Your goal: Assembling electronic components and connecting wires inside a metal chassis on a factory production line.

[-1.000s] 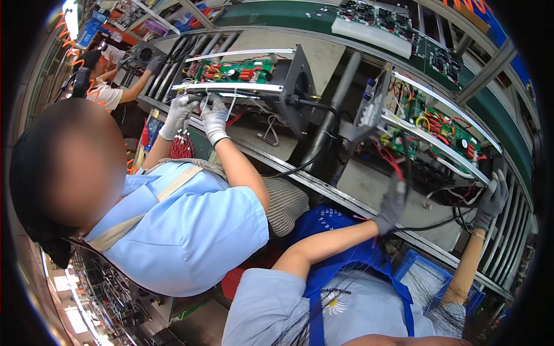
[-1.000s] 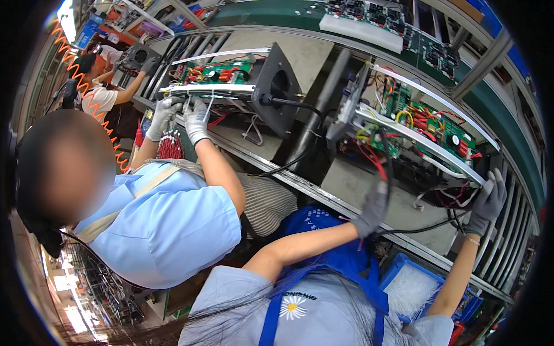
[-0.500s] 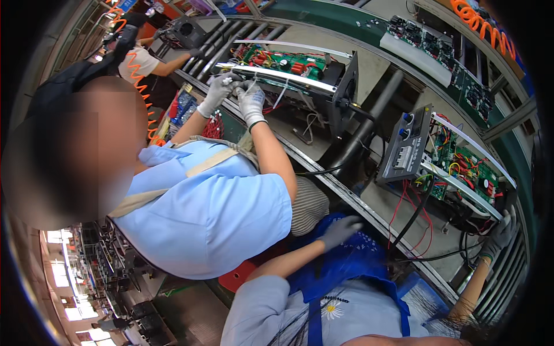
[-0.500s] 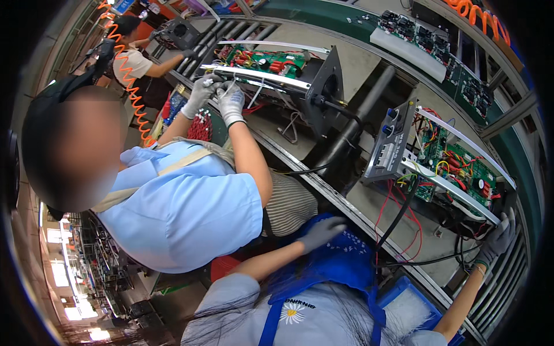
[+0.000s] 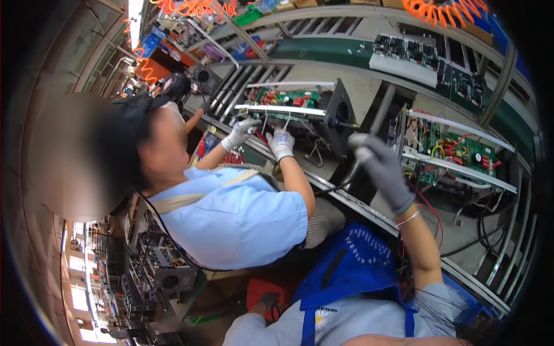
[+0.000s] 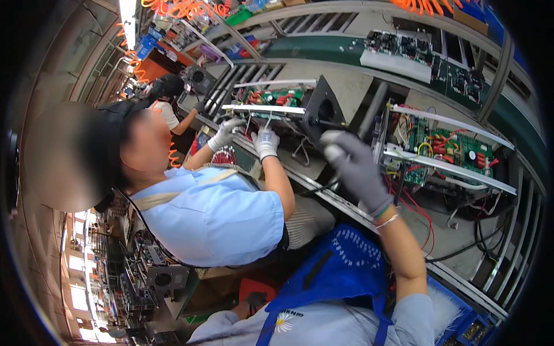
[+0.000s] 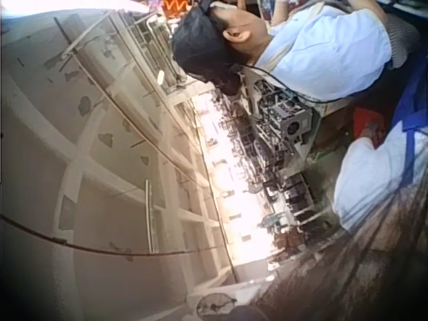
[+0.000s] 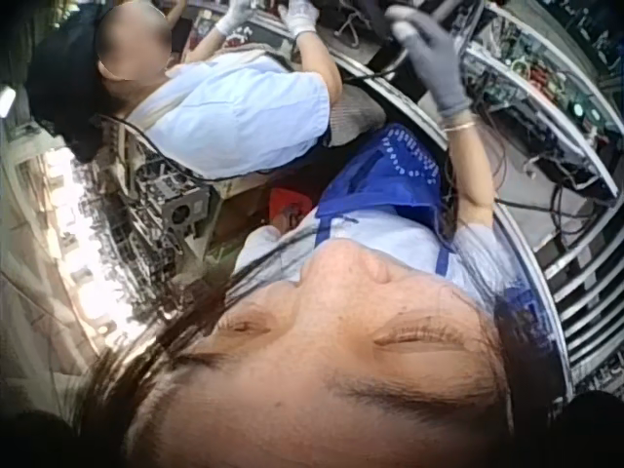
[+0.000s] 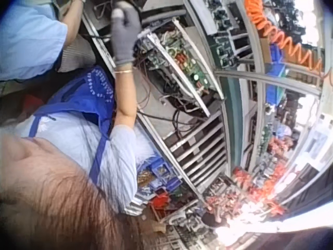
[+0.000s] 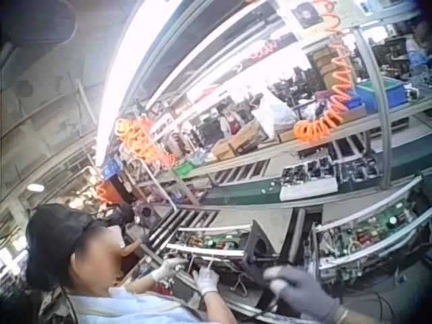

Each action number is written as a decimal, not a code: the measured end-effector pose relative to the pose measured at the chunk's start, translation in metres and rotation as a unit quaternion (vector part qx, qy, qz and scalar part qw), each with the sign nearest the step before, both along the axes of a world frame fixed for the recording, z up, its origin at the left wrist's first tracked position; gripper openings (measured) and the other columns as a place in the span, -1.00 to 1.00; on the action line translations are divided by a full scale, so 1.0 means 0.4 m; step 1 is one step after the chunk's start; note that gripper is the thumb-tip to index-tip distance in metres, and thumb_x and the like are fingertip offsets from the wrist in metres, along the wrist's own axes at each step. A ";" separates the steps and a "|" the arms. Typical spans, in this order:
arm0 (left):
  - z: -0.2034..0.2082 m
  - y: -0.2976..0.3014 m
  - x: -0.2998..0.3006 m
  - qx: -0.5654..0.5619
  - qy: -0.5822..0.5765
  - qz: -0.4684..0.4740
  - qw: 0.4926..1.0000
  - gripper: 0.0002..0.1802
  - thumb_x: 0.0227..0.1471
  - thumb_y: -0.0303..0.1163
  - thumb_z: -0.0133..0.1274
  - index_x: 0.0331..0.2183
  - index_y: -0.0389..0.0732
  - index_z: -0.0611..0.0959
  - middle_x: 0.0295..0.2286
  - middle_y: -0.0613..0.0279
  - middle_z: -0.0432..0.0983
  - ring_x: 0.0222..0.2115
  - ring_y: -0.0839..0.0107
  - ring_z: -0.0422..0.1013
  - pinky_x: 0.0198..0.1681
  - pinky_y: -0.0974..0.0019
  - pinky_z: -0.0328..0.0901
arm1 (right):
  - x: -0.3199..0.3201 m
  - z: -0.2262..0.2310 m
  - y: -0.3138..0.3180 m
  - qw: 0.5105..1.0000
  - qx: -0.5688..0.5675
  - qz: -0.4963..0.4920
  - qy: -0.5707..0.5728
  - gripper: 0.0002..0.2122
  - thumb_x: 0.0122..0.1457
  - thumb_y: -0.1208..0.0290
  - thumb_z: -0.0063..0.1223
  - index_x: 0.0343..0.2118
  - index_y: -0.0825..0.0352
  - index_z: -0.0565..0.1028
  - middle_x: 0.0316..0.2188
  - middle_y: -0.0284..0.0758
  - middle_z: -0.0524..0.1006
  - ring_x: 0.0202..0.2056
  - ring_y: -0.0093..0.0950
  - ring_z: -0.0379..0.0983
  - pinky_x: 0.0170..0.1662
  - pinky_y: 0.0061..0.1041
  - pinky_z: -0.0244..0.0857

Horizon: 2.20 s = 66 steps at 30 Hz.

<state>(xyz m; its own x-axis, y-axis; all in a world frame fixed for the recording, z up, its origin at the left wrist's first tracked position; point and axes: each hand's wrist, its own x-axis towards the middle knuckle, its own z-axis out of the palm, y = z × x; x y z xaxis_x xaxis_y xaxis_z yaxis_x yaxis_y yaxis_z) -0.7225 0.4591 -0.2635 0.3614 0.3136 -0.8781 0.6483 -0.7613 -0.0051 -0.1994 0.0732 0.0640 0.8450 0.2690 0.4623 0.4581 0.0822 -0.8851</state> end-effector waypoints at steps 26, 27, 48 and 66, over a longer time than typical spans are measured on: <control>-0.142 -0.010 -0.559 -0.052 -0.235 0.514 0.823 -0.68 0.06 -0.16 -0.05 -0.28 -0.16 0.62 -0.45 0.06 0.58 -0.43 0.18 0.53 -0.39 0.08 0.39 | -0.719 -0.377 0.439 0.805 -0.426 0.399 -0.108 -0.76 0.13 0.17 -0.01 -0.31 0.20 0.58 -0.31 -0.22 0.56 -0.23 -0.22 0.49 -0.16 -0.19 0.37; -0.089 -0.020 -0.545 -0.064 -0.229 0.623 0.745 -0.66 0.06 -0.12 0.01 -0.33 -0.19 0.64 -0.51 0.15 0.57 -0.52 0.30 0.52 -0.46 0.14 0.36 | -0.757 -0.381 0.497 0.825 -0.380 0.407 -0.101 -0.75 0.13 0.16 -0.03 -0.32 0.19 0.58 -0.32 -0.21 0.56 -0.24 -0.22 0.49 -0.17 -0.17 0.36; -0.044 -0.578 -0.677 0.080 -0.259 0.961 0.057 -0.62 0.15 -0.12 0.02 -0.16 -0.21 0.61 -0.35 0.27 0.57 -0.40 0.40 0.46 -0.29 0.24 0.34 | -1.121 -0.531 1.171 0.420 -0.459 0.713 -0.323 -0.73 0.10 0.17 0.02 -0.27 0.23 0.59 -0.32 -0.22 0.57 -0.22 -0.18 0.48 -0.13 -0.21 0.34; 0.068 -0.558 -1.127 0.370 -0.224 0.870 0.236 -0.62 0.06 -0.13 0.06 -0.16 -0.17 0.62 -0.27 0.02 0.55 -0.22 0.13 0.49 -0.11 0.19 0.35 | -1.728 -0.712 1.266 0.259 -0.513 0.712 -0.402 -0.69 0.08 0.09 0.01 -0.31 0.23 0.60 -0.34 -0.18 0.59 -0.27 -0.16 0.52 -0.17 -0.21 0.37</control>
